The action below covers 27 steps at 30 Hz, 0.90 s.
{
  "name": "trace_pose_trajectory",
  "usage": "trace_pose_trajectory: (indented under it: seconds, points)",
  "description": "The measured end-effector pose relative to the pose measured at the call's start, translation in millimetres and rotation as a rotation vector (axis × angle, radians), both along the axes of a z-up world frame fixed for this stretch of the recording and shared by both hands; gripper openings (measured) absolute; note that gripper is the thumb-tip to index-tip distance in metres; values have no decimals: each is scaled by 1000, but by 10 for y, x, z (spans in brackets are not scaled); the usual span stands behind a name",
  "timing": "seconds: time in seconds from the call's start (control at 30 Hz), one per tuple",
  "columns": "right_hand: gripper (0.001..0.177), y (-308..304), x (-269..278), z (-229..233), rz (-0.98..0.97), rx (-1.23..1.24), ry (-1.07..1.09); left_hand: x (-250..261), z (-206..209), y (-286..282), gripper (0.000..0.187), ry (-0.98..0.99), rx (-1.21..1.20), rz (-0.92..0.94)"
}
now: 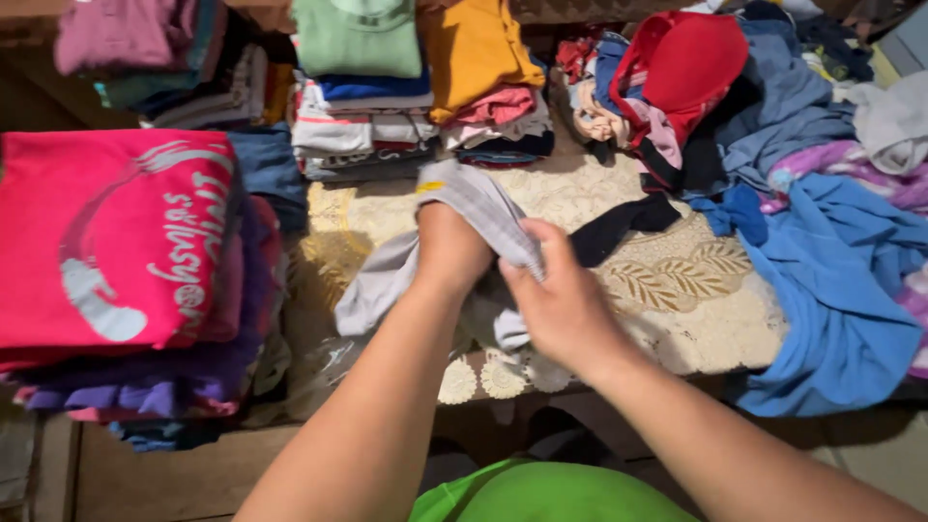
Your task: The person folds several pieces of clothing one by one on a table. They handle a pink top, a yellow top, a blue and black shirt, a green top, and a grey pair of shorts, smoothing and folding each item before stacking them.
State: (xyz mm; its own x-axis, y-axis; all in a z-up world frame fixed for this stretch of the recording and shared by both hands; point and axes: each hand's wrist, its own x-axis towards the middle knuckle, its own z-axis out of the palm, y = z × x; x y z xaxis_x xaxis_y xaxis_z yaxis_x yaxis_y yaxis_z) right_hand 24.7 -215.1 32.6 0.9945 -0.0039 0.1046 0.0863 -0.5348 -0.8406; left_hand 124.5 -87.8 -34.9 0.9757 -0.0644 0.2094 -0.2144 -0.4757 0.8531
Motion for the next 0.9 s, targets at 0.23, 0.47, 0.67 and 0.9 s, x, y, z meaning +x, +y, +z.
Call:
trace_pose_trajectory:
  seconds: [0.23, 0.47, 0.67, 0.9]
  points:
    - [32, -244, 87, 115, 330, 227, -28, 89, -461, -207, 32, -265, -417, -168]
    - [39, -208, -18, -150, 377, 1069, 558, 191, -532, 31, 29, 152, 166, -203]
    - [45, -440, 469, -192, 478, 1021, 810, -105, -453, -196, 23, 214, 119, -488]
    - [44, -432, 486, -220, 602, 908, 956, -156, -384, -321, 15, 190, 89, -516]
